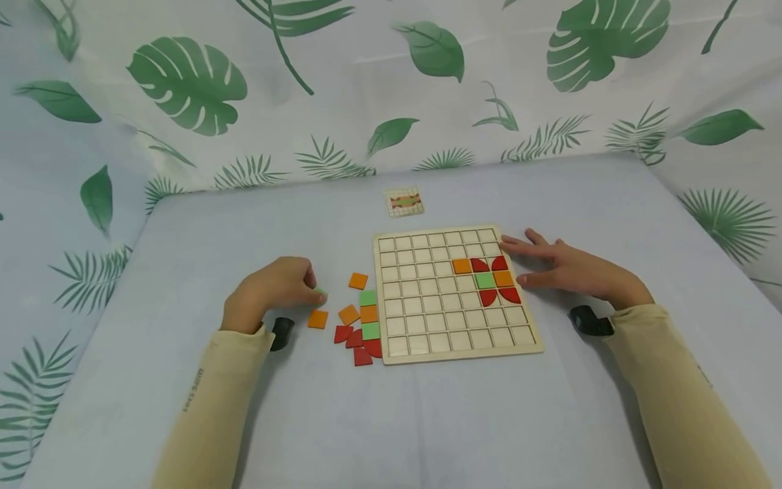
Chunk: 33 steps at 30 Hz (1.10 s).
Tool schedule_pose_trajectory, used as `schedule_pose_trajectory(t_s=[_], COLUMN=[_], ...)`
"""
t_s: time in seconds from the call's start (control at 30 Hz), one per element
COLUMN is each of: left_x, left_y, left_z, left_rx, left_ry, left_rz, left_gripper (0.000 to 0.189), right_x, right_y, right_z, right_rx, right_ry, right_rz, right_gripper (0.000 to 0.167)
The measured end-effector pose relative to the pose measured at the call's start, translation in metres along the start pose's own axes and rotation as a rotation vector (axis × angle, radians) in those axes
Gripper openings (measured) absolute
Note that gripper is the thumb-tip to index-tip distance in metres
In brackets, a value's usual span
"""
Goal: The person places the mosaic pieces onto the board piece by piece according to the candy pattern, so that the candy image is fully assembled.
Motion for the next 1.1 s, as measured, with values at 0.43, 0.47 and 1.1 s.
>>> schedule_pose_trajectory(t_s=[0.43,0.47,1.1], left_x=[0.009,0.01,0.006], left_y=[0.007,0.007,0.017], left_z=[0.0,0.001,-0.022], left_rx=[-0.131,-0.144,-0.206], left_ry=[-0.173,-0.218,-1.112], left_rz=[-0.097,-0.101,-0.098], left_gripper=[0.015,0.015,0.042], right_x=[0.0,0.0,0.001], right_y=[0.0,0.0,0.001], right_z=[-0.002,-0.002,0.0], right_rx=[-0.007,-0.004,0.014], right_ry=[0.013,0.011,0.0], right_rz=[0.005,0.005,0.003], right_gripper=[0.08,0.08,0.079])
Point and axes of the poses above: each hand's wrist, its own y-axis towards the middle knuckle, its own x-axis out of the back of the hand, z = x × y, the point moved 10 cm from there along y, towards the middle knuckle
